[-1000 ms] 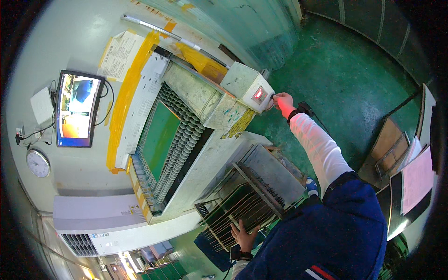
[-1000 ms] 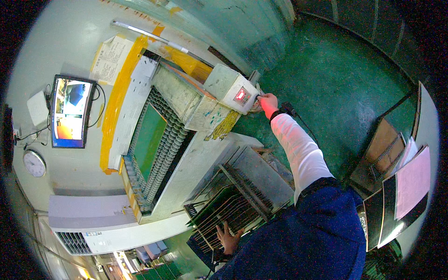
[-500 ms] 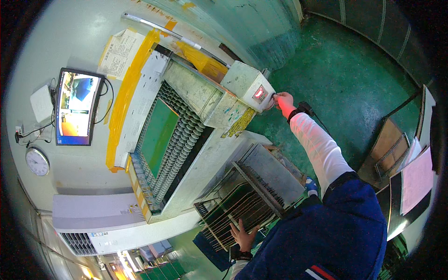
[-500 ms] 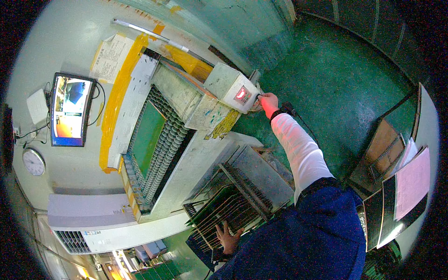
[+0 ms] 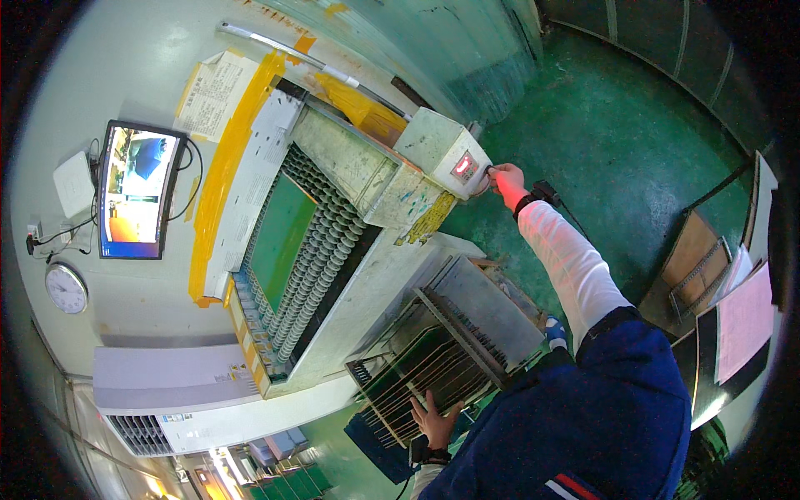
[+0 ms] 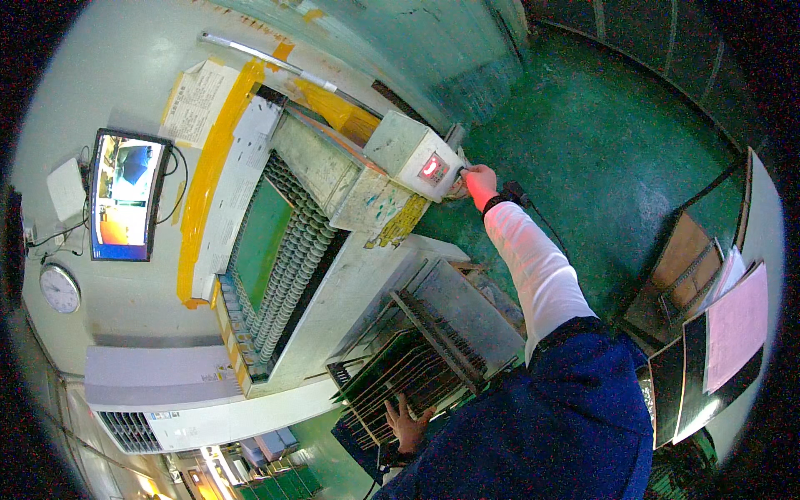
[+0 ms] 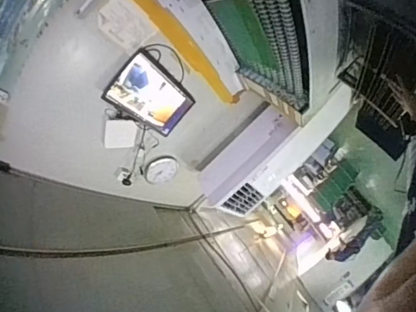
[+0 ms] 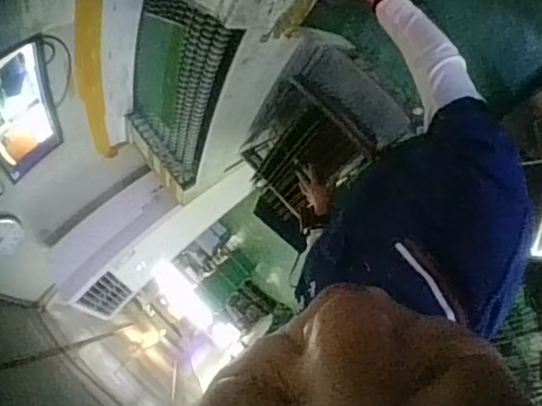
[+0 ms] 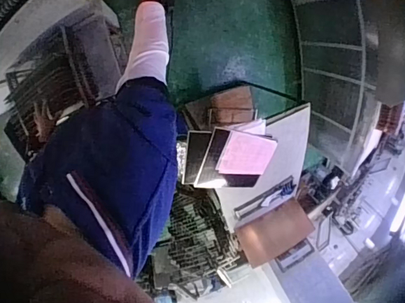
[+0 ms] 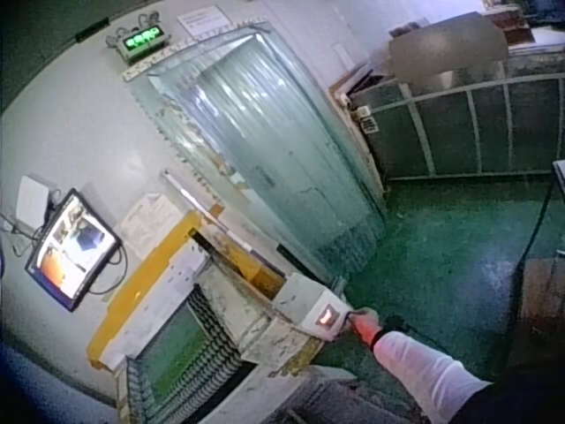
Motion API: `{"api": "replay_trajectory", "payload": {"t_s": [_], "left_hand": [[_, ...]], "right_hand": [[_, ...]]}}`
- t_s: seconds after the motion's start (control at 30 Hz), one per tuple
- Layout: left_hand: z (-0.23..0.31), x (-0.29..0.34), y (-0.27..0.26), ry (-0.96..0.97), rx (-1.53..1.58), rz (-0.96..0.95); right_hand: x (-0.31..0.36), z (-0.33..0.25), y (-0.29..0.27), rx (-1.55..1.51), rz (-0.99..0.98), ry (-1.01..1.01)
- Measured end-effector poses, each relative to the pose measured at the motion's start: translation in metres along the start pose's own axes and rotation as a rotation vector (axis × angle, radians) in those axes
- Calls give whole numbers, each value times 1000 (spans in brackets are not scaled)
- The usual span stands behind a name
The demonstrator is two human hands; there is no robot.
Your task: Transferring and loading green PCB panels into an automated processing machine using a metal rack cart.
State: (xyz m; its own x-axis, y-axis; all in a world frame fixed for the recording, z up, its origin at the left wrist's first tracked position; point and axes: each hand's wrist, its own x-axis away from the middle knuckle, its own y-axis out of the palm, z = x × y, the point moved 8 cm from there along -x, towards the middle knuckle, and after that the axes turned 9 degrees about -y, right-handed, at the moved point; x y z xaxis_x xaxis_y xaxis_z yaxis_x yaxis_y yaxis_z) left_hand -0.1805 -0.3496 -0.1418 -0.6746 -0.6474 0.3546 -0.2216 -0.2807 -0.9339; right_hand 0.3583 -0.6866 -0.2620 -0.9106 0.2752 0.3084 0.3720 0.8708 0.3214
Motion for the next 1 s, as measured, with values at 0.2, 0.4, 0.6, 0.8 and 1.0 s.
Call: {"api": "replay_trajectory", "payload": {"t_s": [0.2,0.4,0.6,0.8,1.0], "left_hand": [[0,0,0,-6,2,-21],[-2,0,1,-10,-4,-30],[-2,-2,2,0,8,-22],[-4,-2,1,9,13,11],[-3,-4,1,-2,21,-4]], "right_hand": [[0,1,-3,48,28,-1],[7,-2,0,7,21,31],[3,2,-2,-13,13,9],[-2,2,1,-10,19,-35],[-2,2,-1,-3,12,-42]]}}
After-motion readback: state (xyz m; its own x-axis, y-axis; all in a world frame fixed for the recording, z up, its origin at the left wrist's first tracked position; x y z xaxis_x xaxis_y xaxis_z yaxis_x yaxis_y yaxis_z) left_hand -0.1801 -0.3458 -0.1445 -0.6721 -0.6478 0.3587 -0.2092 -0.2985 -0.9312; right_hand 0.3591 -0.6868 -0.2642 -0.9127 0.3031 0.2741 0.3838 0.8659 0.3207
